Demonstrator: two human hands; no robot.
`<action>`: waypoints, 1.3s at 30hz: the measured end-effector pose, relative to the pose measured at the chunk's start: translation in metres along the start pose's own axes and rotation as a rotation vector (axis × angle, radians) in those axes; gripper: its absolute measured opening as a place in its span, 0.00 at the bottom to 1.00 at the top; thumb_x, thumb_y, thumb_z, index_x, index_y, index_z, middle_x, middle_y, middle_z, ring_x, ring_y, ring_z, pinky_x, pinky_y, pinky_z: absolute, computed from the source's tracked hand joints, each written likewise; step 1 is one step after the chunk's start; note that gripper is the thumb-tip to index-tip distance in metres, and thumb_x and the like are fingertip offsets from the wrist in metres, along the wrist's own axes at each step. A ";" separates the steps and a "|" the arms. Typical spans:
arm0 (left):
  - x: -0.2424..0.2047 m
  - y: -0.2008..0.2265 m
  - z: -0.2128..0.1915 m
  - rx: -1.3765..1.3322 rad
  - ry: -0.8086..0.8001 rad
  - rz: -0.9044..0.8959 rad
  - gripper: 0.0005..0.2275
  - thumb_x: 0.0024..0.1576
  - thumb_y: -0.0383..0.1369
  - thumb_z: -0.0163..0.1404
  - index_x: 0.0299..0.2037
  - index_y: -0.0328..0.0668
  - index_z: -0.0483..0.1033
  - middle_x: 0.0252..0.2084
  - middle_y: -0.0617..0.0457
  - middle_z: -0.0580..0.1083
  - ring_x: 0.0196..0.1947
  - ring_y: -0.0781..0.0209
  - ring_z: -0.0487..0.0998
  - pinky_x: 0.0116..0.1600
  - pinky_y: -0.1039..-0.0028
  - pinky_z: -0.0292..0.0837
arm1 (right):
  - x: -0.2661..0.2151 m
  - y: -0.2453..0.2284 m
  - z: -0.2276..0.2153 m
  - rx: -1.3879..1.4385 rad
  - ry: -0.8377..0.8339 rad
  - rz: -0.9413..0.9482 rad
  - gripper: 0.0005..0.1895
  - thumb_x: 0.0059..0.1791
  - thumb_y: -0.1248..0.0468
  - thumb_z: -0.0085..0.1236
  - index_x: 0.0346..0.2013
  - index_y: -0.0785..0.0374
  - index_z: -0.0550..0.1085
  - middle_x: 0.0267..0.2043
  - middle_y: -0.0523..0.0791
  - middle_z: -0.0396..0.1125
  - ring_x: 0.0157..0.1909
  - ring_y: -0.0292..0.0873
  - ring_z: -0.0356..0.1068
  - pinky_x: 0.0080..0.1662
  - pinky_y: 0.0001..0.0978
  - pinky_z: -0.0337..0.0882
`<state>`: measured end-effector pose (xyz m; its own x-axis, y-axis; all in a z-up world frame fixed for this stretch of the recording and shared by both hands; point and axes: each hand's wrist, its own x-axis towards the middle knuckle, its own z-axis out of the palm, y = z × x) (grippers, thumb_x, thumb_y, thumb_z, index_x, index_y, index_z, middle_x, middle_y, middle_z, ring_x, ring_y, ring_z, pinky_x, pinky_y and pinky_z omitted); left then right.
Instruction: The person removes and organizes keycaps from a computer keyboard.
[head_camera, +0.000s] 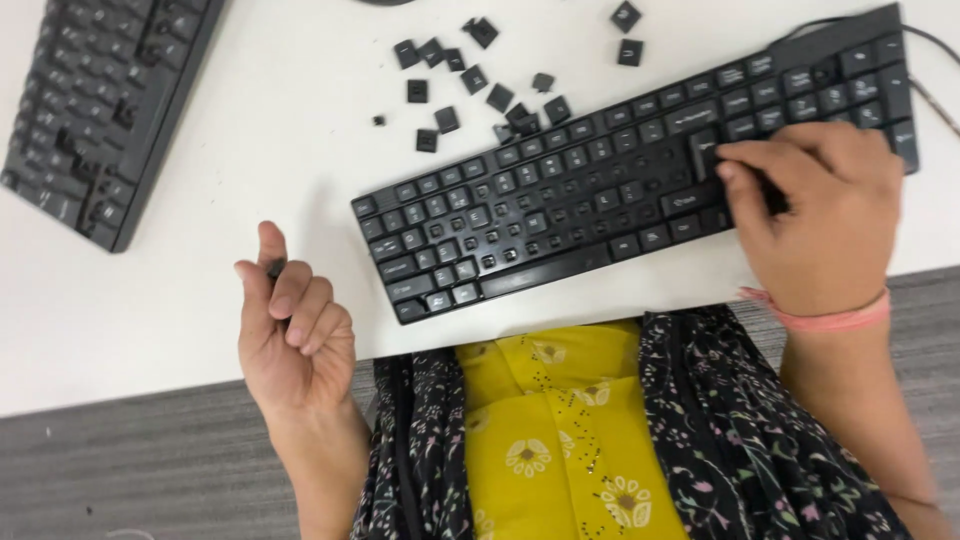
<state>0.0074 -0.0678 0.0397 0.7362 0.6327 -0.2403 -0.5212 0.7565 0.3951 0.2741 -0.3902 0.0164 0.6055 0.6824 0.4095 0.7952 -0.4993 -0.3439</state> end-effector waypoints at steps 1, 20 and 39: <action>0.000 0.000 0.000 0.009 0.026 0.006 0.16 0.76 0.37 0.37 0.63 0.31 0.69 0.29 0.55 0.69 0.22 0.72 0.62 0.25 0.86 0.60 | -0.010 0.008 0.002 -0.012 0.002 0.033 0.09 0.52 0.69 0.65 0.47 0.57 0.81 0.43 0.42 0.66 0.45 0.45 0.65 0.48 0.36 0.65; 0.014 0.008 -0.005 0.139 0.163 0.013 0.13 0.71 0.40 0.38 0.36 0.45 0.66 0.22 0.61 0.61 0.17 0.74 0.55 0.19 0.83 0.49 | 0.004 -0.006 0.014 -0.089 -0.040 0.177 0.13 0.52 0.64 0.74 0.48 0.63 0.79 0.44 0.47 0.67 0.44 0.44 0.69 0.48 0.33 0.72; 0.174 -0.008 0.029 0.784 -0.162 -0.081 0.13 0.69 0.38 0.39 0.39 0.39 0.71 0.22 0.60 0.62 0.15 0.74 0.53 0.19 0.81 0.47 | -0.006 0.000 0.047 -0.176 0.119 0.130 0.08 0.51 0.63 0.66 0.44 0.56 0.79 0.46 0.43 0.67 0.49 0.44 0.65 0.54 0.35 0.64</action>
<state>0.1523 0.0317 0.0208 0.8434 0.5038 -0.1867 -0.0531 0.4240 0.9041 0.2690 -0.3689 -0.0257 0.6942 0.5438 0.4716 0.6970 -0.6713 -0.2518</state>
